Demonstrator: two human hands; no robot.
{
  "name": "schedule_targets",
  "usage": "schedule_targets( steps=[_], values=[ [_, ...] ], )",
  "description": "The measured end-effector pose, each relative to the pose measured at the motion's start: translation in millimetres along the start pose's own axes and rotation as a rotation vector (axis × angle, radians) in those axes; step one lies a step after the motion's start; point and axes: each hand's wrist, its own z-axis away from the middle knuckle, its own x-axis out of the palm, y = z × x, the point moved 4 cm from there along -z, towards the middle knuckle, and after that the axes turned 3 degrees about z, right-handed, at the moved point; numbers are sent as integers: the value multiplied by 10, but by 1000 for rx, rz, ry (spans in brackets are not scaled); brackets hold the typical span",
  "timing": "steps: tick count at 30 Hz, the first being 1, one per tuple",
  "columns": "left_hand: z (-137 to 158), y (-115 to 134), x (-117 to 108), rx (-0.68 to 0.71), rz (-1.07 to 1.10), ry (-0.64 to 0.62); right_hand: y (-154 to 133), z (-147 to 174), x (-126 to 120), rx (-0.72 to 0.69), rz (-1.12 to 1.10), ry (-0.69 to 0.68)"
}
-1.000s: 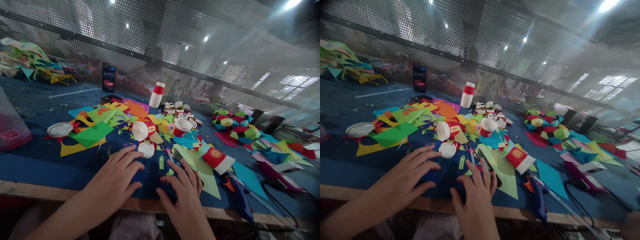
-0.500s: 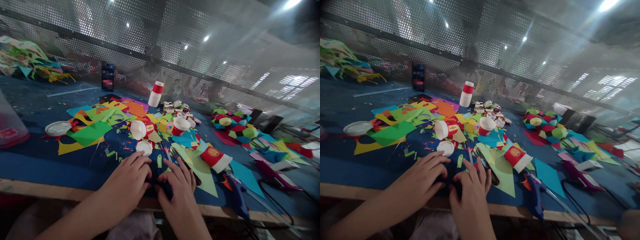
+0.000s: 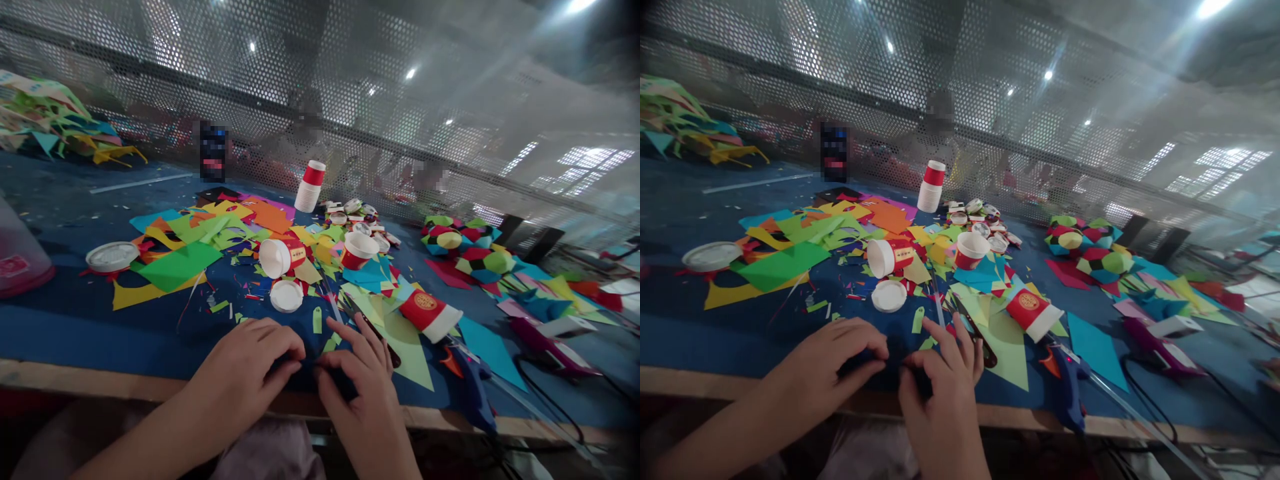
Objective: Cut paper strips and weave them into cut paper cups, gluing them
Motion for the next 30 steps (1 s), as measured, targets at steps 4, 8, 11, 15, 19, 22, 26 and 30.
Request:
schedule_targets(
  steps=[4, 8, 11, 15, 19, 22, 26, 30],
  values=[
    [-8, 26, -100, -69, 187, 70, -63, -20, -71, 42, -157, 20],
    [-2, 28, -124, -199, 332, 66, -136, -38, -117, 76, -271, 113],
    [3, 23, -128, -239, 418, 88, -175, -51, -116, 101, -308, 147],
    [1, 12, -128, -230, 443, 124, -231, -82, -132, 111, -331, 219],
    [10, 44, -133, -157, 438, 183, -276, -107, -135, 124, -334, 262],
    [28, 86, -144, -80, 426, 226, -295, -110, -140, 134, -347, 295],
    [53, 115, -160, -29, 393, 234, -304, -105, -151, 137, -345, 294],
    [73, 139, -179, 12, 320, 240, -301, -94, -161, 131, -338, 295]
  ],
)
